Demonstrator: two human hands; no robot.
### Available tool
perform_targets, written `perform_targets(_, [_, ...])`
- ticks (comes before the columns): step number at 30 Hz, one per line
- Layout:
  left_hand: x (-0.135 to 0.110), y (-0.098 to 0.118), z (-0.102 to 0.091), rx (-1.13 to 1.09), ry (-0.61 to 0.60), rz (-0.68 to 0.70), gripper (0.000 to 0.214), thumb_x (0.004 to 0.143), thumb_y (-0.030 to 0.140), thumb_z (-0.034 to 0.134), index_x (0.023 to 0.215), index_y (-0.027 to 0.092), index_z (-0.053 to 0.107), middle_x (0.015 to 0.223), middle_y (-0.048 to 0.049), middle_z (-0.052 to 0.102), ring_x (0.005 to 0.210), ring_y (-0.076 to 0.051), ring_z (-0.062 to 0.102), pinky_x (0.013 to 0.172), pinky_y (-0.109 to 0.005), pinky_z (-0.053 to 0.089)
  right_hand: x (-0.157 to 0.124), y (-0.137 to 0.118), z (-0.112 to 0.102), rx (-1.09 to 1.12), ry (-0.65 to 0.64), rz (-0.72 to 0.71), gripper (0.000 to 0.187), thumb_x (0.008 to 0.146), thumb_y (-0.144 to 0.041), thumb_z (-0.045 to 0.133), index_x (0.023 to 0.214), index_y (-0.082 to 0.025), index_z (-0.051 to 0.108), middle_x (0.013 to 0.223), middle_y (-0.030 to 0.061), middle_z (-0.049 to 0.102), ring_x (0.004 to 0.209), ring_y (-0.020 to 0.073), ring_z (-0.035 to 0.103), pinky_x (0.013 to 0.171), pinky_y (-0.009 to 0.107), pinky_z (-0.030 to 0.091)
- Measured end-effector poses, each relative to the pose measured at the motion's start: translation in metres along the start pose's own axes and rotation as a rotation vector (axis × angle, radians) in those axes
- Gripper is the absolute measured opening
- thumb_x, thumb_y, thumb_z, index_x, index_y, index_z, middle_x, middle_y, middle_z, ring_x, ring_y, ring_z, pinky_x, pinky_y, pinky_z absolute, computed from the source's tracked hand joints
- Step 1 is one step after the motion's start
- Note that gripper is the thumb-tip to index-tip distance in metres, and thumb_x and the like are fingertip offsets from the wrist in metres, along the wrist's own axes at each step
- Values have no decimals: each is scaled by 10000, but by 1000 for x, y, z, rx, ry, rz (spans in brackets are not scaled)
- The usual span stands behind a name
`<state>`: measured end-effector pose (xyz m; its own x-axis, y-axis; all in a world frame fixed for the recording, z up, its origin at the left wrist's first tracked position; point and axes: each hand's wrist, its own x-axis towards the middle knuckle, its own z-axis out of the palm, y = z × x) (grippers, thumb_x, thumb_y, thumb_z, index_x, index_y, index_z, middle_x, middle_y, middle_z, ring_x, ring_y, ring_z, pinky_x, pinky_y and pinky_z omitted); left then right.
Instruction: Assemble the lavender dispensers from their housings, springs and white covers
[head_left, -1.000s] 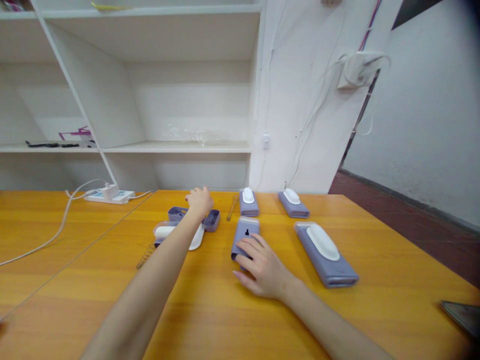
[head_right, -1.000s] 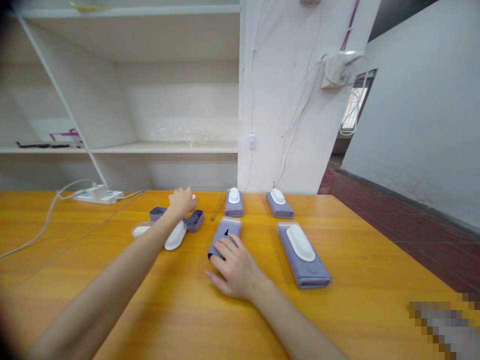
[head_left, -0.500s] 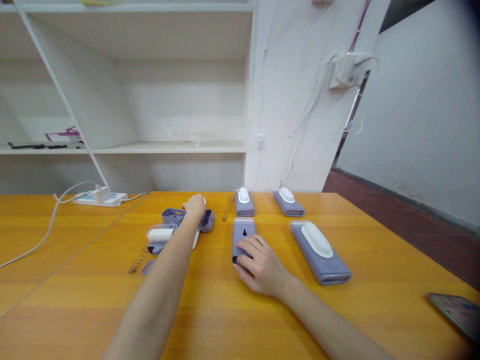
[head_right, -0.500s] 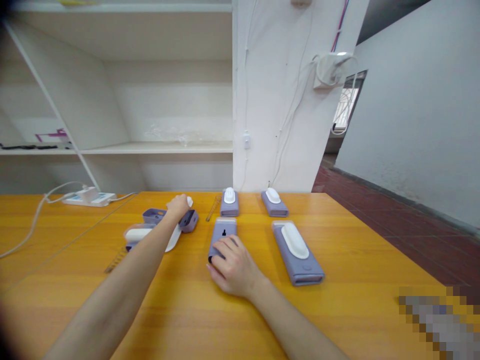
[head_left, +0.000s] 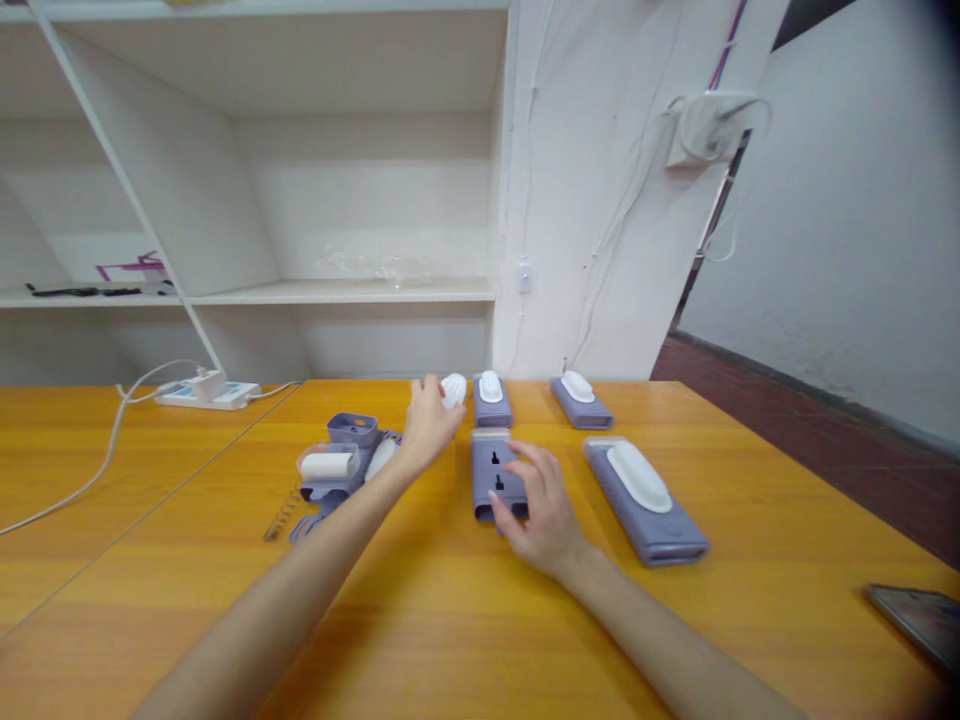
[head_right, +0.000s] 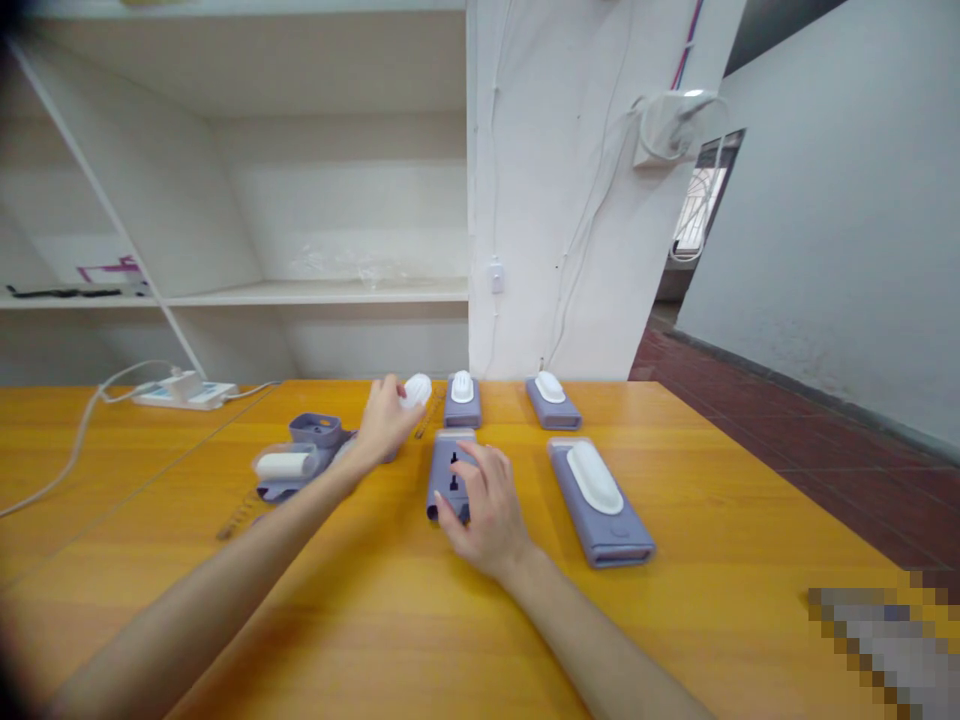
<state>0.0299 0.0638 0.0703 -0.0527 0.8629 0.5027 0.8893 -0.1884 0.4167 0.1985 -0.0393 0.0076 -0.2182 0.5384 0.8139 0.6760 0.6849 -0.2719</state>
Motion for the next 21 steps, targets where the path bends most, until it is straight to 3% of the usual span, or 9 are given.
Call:
perform_targets(3, [-49,17,3,-132,-90,84,169,722,285,548,788,197,420,835,-29,501,770,-160,531,685,-263,423,2,3,-1,-4,-8,112,475,796,-313,534,1232,-177,401,1295,152,406,1194,285,391,983,494,328])
perform_targets(8, [-97,30,0,-223,-232,165,247,762,364,532,930,214,431,937,-42,486,791,-168,550,676,-280,440,4,17,3,138,-130,221,328,898,-283,365,1194,-224,494,1194,85,540,1124,225,481,981,436,364])
perform_targets(14, [-115,26,-4,-165,-290,278,560,687,461,617,1152,251,386,1075,-70,467,922,-242,550,709,-341,469,6,26,4,302,-68,328,296,903,-307,367,1110,-221,560,1211,76,546,1153,208,475,1003,406,361])
perform_targets(21, [-112,6,7,-244,-189,497,576,729,283,577,1246,194,338,1338,-131,387,1249,-277,347,1023,-473,288,6,20,0,305,-109,256,263,861,-293,453,1099,-221,540,1270,81,509,1201,221,438,1025,436,330])
